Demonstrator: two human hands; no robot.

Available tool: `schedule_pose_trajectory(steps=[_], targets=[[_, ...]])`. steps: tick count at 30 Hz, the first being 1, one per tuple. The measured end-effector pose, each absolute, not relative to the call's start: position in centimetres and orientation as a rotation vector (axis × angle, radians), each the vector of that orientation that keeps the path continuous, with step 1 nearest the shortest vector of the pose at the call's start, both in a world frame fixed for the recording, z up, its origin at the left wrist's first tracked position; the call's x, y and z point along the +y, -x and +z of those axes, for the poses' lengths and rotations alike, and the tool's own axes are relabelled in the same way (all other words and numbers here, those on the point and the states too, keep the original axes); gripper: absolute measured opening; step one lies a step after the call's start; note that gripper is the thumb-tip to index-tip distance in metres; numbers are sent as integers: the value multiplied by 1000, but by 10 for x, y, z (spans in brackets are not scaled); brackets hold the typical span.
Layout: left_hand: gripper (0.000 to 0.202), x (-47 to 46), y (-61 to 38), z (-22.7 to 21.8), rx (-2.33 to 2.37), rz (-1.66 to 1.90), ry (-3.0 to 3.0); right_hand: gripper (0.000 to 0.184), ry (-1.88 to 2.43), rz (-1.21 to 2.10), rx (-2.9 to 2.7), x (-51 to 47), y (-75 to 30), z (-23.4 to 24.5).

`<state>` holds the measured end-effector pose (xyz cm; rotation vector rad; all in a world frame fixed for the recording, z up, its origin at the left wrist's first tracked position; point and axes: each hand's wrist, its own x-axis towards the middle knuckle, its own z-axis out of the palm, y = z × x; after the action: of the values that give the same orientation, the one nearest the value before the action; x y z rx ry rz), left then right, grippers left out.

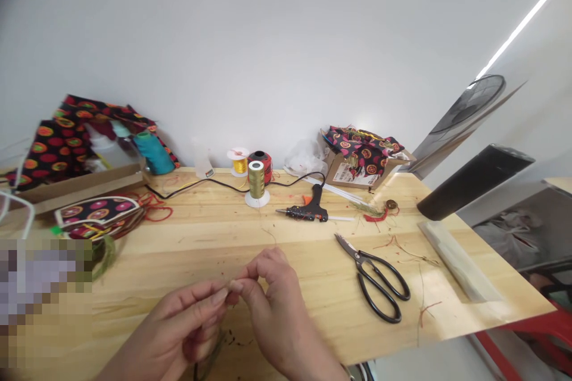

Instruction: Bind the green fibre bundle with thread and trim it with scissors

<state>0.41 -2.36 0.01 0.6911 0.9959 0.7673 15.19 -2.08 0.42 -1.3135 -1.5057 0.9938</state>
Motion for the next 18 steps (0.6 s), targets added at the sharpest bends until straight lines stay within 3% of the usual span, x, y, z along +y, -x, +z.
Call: schedule_pose_trajectory(steps=[9,15,18], targets=[[25,-23,-5,-1,1069,816,-769,16,1327,887,-1520,-14,-158,1],[18,-18,5,-5,1126,916,-691,12,1646,146,-1851,12,-198,-2],[18,-16,7,-5,1112,944,-672,11,1645,21,-2122,19,-204,-6]])
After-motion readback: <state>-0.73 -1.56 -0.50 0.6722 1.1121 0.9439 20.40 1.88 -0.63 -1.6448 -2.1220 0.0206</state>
